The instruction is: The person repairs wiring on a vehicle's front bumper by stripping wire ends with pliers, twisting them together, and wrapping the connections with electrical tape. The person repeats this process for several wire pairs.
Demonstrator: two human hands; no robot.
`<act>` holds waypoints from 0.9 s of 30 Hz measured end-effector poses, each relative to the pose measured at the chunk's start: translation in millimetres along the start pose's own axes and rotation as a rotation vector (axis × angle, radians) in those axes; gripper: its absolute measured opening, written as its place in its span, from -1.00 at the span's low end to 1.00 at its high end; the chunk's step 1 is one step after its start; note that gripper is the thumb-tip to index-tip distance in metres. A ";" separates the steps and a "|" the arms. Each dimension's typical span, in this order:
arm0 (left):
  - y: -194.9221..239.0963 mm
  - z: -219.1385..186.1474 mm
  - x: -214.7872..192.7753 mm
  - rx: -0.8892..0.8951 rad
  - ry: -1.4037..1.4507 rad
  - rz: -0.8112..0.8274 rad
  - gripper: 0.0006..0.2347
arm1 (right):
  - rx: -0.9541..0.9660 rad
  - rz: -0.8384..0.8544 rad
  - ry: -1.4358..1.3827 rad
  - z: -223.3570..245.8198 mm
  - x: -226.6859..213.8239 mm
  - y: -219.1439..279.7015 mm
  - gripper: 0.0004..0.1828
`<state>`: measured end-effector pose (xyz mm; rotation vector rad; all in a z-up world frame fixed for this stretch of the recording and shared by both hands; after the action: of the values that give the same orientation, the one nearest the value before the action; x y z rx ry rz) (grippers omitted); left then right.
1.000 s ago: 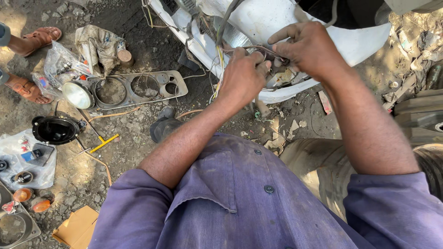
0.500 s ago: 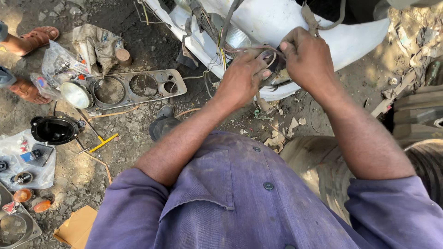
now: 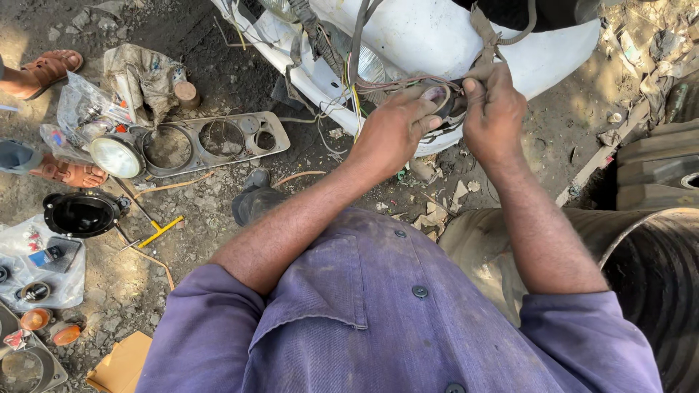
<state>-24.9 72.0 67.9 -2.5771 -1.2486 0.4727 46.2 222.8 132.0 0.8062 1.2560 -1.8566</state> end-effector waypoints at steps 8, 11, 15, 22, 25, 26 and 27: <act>4.8 12.2 16.2 0.095 -0.221 -0.087 -0.76 | 0.087 -0.022 -0.117 -26.4 17.1 12.0 -0.95; -3.0 -0.1 27.5 0.189 -0.250 -0.069 -0.75 | -0.093 -0.102 0.167 -28.0 2.2 19.6 -0.92; -11.6 5.6 2.5 0.005 -0.138 -0.092 -0.66 | -0.070 -0.079 0.037 -35.6 10.4 14.2 -0.92; 58.9 59.9 -57.7 -0.477 0.059 -0.092 -0.73 | -0.023 -0.052 -0.018 -51.4 9.5 37.7 -0.87; 63.9 52.9 -102.7 -0.278 -0.251 -0.337 -0.76 | -0.048 -0.056 -0.023 -44.7 11.0 36.0 -0.84; 62.1 45.5 -117.9 -0.209 -0.359 -0.418 -0.75 | -0.035 -0.050 -0.023 -41.8 12.5 32.5 -0.84; 58.9 37.9 -135.5 -0.137 -0.466 -0.499 -0.72 | -0.022 -0.044 -0.023 -39.0 15.0 28.7 -0.84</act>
<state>-76.4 -68.3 37.3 -2.1915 -2.0645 0.9312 66.0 249.1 93.5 0.7490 1.2870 -1.8781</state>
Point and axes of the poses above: each hand's wrist, its own y-axis away from the middle knuckle, its own x-axis out of the palm, z = x × y, the point moved 5 cm from there along -y, towards the middle knuckle, and after that the axes turned 5 degrees about -z, right-handed, at the moved point
